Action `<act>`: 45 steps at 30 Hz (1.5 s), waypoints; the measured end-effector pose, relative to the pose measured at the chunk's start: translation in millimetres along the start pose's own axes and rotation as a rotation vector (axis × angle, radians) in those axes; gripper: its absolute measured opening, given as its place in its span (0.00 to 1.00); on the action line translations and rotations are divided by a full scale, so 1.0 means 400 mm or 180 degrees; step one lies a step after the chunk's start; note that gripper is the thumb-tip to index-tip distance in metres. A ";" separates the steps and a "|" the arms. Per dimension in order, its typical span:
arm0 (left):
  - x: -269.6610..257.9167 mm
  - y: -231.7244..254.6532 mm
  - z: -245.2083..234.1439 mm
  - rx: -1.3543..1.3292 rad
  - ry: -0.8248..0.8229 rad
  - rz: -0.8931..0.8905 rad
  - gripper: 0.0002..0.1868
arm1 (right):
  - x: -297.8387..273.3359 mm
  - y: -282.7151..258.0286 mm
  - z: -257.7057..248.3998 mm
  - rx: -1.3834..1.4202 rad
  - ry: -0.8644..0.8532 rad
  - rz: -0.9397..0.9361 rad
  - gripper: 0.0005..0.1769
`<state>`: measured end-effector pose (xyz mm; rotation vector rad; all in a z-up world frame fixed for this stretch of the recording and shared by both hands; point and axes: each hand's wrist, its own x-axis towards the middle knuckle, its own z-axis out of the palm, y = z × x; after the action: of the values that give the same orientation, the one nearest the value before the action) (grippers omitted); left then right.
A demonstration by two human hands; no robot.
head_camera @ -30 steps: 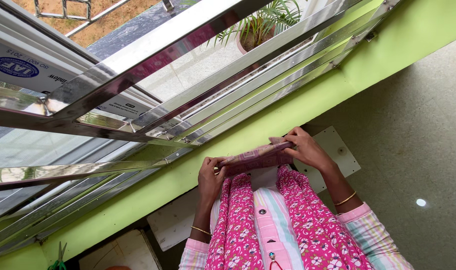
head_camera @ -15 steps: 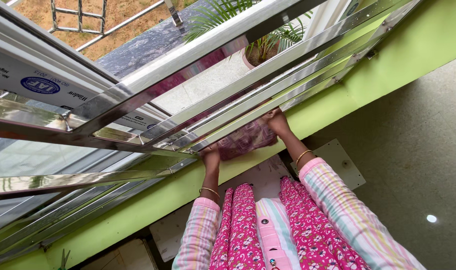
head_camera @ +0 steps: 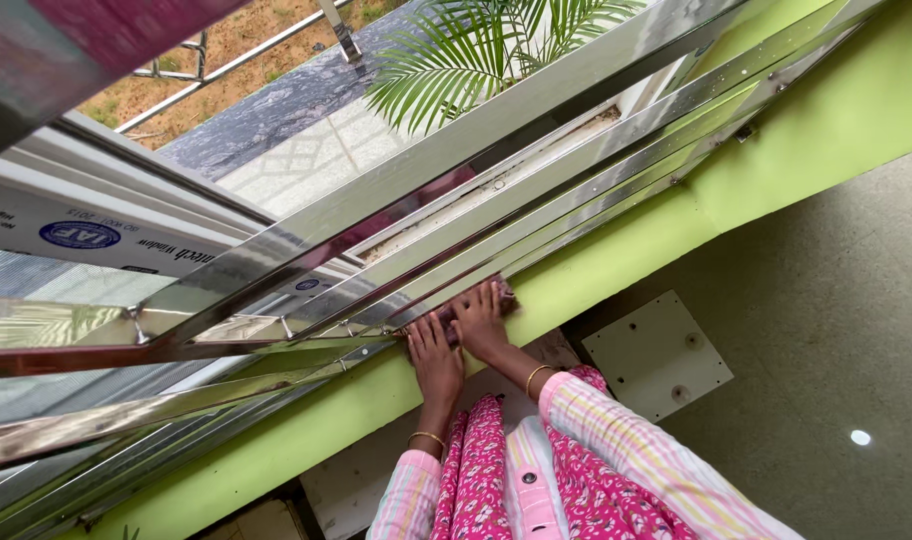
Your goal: The person wipes the metal window frame and sill with a cloth. They repeatedly rub the horizontal bars and the lower ledge, moving the cloth back and forth along the frame.
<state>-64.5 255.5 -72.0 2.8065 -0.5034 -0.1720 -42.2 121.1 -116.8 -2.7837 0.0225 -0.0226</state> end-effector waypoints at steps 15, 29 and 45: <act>0.272 0.464 0.231 -0.0056 0.0196 0.1439 0.36 | -0.008 0.719 -0.248 -0.0517 0.0428 0.0147 0.21; 0.083 0.260 0.022 -0.0192 0.0091 0.0083 0.41 | -0.007 0.294 -0.072 0.0047 0.0819 -0.0327 0.21; 0.419 0.719 0.285 0.0001 0.0382 0.1132 0.32 | 0.017 0.870 -0.305 -0.0374 0.1189 0.0578 0.20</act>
<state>-20.0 -91.8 -106.5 2.6514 -0.9562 0.0704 -42.3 -247.7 -124.3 -2.8396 0.3803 -0.5087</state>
